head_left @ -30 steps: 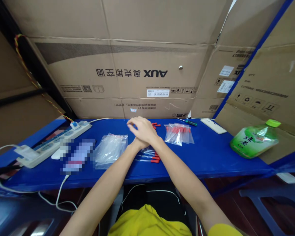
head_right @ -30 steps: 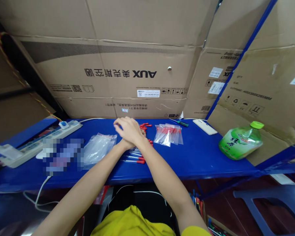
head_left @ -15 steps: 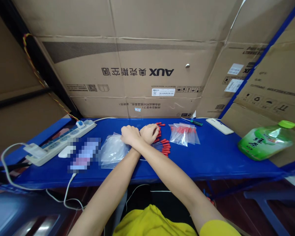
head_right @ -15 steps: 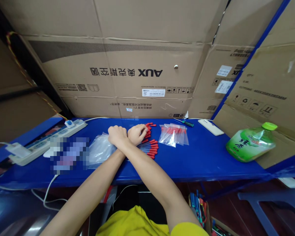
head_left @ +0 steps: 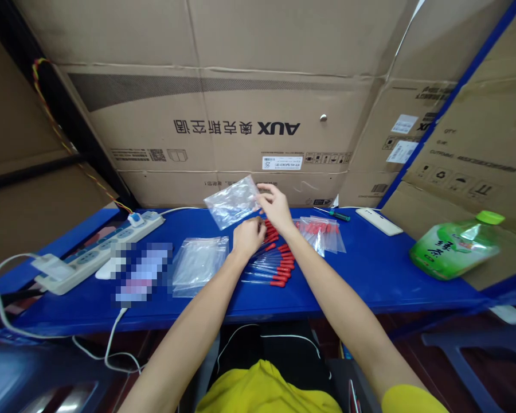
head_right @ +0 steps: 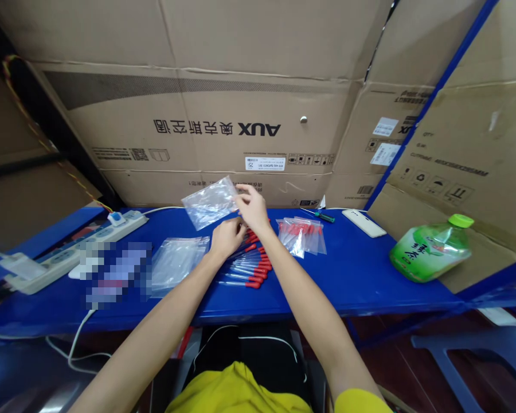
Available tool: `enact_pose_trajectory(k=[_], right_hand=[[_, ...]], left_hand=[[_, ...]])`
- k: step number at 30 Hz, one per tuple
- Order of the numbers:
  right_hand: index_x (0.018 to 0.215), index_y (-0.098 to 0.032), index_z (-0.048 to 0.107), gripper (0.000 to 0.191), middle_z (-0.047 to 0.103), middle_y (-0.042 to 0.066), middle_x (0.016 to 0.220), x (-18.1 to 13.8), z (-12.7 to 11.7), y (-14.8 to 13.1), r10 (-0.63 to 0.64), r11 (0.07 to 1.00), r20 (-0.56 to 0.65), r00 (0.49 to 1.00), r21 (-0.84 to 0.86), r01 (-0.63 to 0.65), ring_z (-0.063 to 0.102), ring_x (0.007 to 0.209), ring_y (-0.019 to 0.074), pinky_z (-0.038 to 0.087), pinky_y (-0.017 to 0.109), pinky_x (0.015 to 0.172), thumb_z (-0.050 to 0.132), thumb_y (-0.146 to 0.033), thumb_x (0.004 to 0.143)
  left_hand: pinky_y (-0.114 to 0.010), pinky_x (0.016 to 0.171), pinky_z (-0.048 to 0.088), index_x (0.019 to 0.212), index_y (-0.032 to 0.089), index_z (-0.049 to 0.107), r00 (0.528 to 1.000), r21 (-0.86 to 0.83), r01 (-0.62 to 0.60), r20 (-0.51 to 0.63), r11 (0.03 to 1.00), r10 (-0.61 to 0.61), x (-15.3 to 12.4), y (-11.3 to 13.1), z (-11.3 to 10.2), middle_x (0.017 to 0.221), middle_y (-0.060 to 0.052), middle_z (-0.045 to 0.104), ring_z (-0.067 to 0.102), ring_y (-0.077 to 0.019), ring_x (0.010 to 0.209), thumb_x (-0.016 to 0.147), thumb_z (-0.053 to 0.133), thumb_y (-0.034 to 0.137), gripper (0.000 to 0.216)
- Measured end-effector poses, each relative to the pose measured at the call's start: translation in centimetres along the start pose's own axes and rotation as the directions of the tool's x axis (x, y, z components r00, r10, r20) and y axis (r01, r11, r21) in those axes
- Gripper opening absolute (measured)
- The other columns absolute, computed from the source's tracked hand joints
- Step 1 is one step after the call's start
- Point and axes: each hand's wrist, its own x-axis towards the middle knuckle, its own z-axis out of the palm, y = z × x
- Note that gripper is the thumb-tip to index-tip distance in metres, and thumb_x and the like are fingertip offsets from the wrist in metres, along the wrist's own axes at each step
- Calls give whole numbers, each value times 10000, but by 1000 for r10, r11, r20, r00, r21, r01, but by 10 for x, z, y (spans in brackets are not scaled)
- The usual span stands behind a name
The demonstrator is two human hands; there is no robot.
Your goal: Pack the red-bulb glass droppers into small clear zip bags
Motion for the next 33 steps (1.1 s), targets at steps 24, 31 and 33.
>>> enact_pose_trajectory(k=[24, 31, 33], right_hand=[[996, -210, 787, 169, 795, 34, 956, -28, -17, 27, -233, 925, 153, 960, -271, 268, 727, 857, 188, 544, 287, 789, 676, -297, 904], [860, -179, 769, 240, 777, 34, 820, -20, -25, 37, -147, 976, 125, 981, -144, 165, 705, 749, 178, 537, 289, 752, 681, -401, 883], [847, -177, 752, 208, 764, 28, 779, -20, -26, 38, -138, 975, 112, 984, -159, 155, 696, 709, 172, 532, 282, 719, 683, -373, 856]], left_hand=[[-283, 695, 384, 1016, 240, 584, 974, 0, 59, -221, 998, -58, 4, 7, -17, 859, -46, 720, 675, -226, 801, 1069, 385, 394, 257], [-297, 703, 392, 1042, 238, 561, 987, 28, 29, -160, 999, -24, 6, 3, -13, 850, -49, 717, 685, -233, 804, 1083, 338, 379, 267], [-297, 699, 382, 1033, 239, 566, 989, 57, 15, -149, 998, -7, 5, 2, -12, 839, -44, 713, 684, -232, 801, 1079, 356, 373, 254]])
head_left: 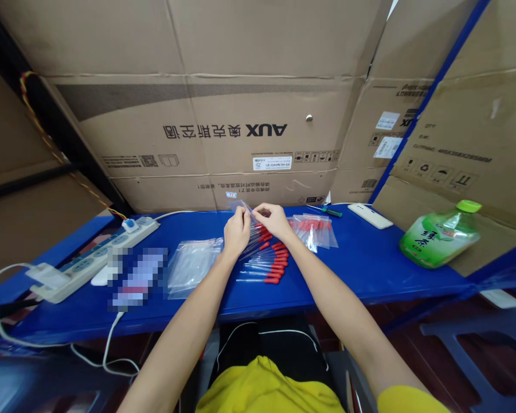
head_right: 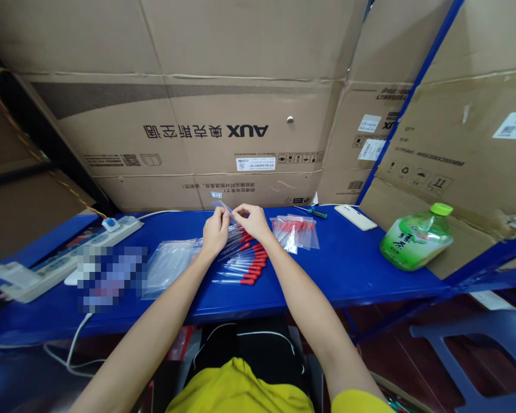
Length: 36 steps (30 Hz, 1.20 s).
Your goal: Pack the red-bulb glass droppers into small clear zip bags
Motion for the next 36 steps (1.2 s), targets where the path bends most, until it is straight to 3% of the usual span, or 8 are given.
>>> enact_pose_trajectory(k=[8, 13, 16, 20, 23, 28, 36], right_hand=[[814, -192, 711, 117, 758, 14, 745, -4, 2, -7, 12, 996, -21, 1000, -92, -14, 698, 681, 162, 523, 259, 684, 662, -298, 815], [749, -217, 636, 52, 715, -10, 702, 1, -10, -1, 24, 958, -199, 980, -275, -79, 670, 665, 160, 507, 264, 703, 646, -253, 784], [822, -226, 628, 51, 710, -18, 748, 2, -19, 3, 45, 938, -250, 967, -323, -127, 665, 680, 157, 520, 268, 732, 623, -225, 772], [1087, -232, 625, 341, 738, 6, 979, 0, -15, 0, 16, 961, -188, 982, -268, -67, 684, 714, 143, 549, 265, 752, 635, -184, 749], [1182, -255, 626, 392, 744, 26, 1073, -1, -6, -4, -34, 970, -111, 993, -245, 6, 712, 773, 162, 566, 283, 784, 644, -192, 796], [1119, -260, 671, 321, 769, 12, 970, -2, -3, 1, -36, 942, -137, 990, -337, -12, 718, 774, 192, 559, 311, 819, 559, -131, 847], [1086, -205, 692, 369, 703, 70, 1020, -3, -3, -2, -110, 890, -160, 981, -456, 25, 659, 858, 215, 532, 327, 865, 521, -73, 786]], left_hand=[[-291, 695, 363, 1009, 253, 590, 994, 66, -106, 46, 992, 103, -1, 2, -3, 912, -41, 739, 684, -218, 840, 1074, 383, 384, 254], [-290, 700, 364, 996, 241, 596, 997, 132, -70, -8, 989, 72, -3, 10, -9, 858, -42, 722, 683, -215, 825, 1064, 391, 339, 238], [-291, 699, 364, 994, 239, 602, 998, 132, -55, -27, 990, 59, -3, 12, -11, 833, -36, 714, 681, -213, 812, 1068, 403, 362, 245], [-288, 704, 373, 993, 245, 606, 994, 113, -106, 6, 988, 106, -4, 12, -11, 882, -38, 730, 676, -204, 818, 1070, 412, 380, 249], [-285, 719, 389, 1004, 249, 616, 984, 88, -173, 45, 981, 170, -6, 13, -10, 926, -41, 738, 673, -197, 829, 1071, 410, 381, 253], [-286, 712, 389, 1009, 250, 623, 981, 105, -188, 69, 977, 182, -6, 14, -10, 939, -42, 739, 666, -196, 825, 1064, 425, 364, 236], [-296, 683, 358, 939, 244, 605, 994, 160, -64, -78, 985, 77, -6, 15, -8, 890, -35, 726, 659, -204, 813, 1044, 484, 339, 187]])
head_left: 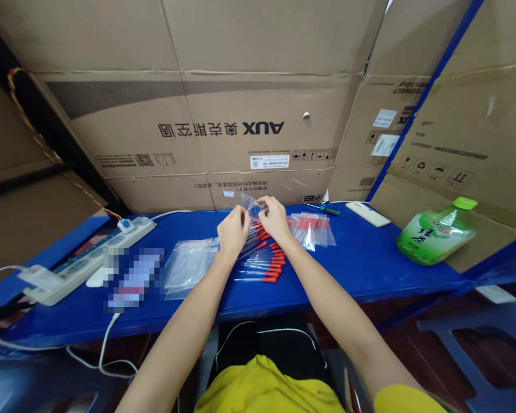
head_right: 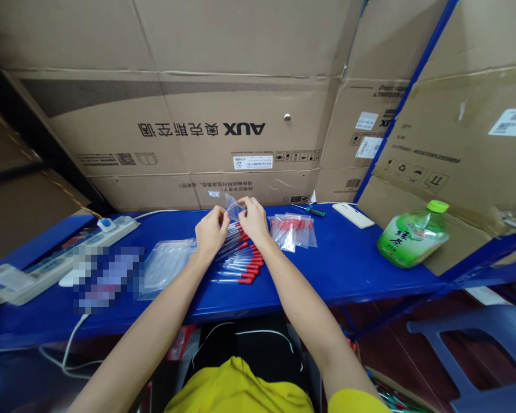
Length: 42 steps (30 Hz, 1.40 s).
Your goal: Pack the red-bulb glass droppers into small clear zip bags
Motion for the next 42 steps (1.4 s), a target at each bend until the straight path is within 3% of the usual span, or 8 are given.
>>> enact_pose_trajectory(k=[8, 12, 20, 23, 28, 31, 37, 42], right_hand=[[887, -224, 627, 28, 677, 37, 929, 0, 4, -9, 53, 992, 24, 998, 109, -55, 652, 789, 196, 536, 328, 832, 633, -228, 860], [880, -248, 587, 106, 687, 7, 828, -1, 2, -2, 186, 977, -3, 983, 110, -184, 686, 792, 205, 529, 317, 805, 565, -148, 856], [1134, -247, 545, 218, 726, 73, 1107, 10, 3, 0, 384, 787, -85, 919, 551, -278, 753, 915, 215, 608, 347, 821, 540, -293, 921], [1165, -239, 527, 335, 728, 88, 1148, 13, 7, -7, 438, 608, 4, 899, 735, -299, 755, 942, 223, 635, 355, 826, 642, -339, 867], [1175, -238, 621, 442, 771, 61, 1070, 3, 11, -23, 341, 523, 267, 901, 743, -418, 760, 947, 236, 659, 350, 784, 780, -390, 792], [1142, -230, 643, 464, 780, 24, 905, -3, 13, -27, 307, 516, 360, 881, 714, -472, 768, 776, 214, 658, 324, 683, 825, -421, 760], [1089, -229, 581, 407, 682, -54, 631, -6, 16, -25, 270, 643, 405, 873, 599, -477, 682, 515, 166, 584, 268, 522, 797, -398, 788], [1131, -243, 598, 340, 749, 33, 967, -10, 4, -33, 123, 970, 127, 984, 192, -146, 717, 779, 211, 583, 339, 753, 750, -330, 839]], left_hand=[[-289, 708, 368, 973, 242, 609, 991, -68, -115, 64, 991, 119, -1, -1, 1, 950, -46, 727, 649, -192, 825, 1059, 449, 339, 205], [-282, 731, 389, 993, 240, 618, 984, -81, -149, 85, 985, 156, -3, 4, 0, 929, -40, 721, 646, -182, 815, 1060, 436, 343, 220], [-313, 808, 448, 901, 241, 670, 991, -225, 80, 124, 971, -53, -2, 5, 2, 925, -67, 750, 688, -238, 921, 1072, 355, 515, 451], [-348, 919, 491, 1021, 226, 709, 971, -572, 223, 203, 789, -127, 2, 4, 12, 1019, -75, 770, 696, -253, 1013, 1024, 428, 622, 486], [-392, 1012, 538, 1419, 246, 577, 947, -946, 289, 259, 149, -190, 6, 14, 20, 1366, -104, 691, 649, -272, 1267, 949, 608, 604, 591], [-377, 971, 572, 1520, 329, 465, 928, -964, 255, 222, 76, -301, 8, 16, 12, 1456, -73, 640, 635, -255, 1299, 920, 685, 495, 660], [-392, 959, 592, 1366, 257, 617, 892, -937, 340, 295, 76, -342, 13, 10, -1, 1394, -118, 672, 641, -273, 1292, 987, 542, 564, 494], [-419, 990, 584, 1340, 246, 595, 867, -943, 334, 304, 6, -394, 13, 8, 4, 1243, -103, 731, 676, -251, 1227, 980, 578, 564, 480]])
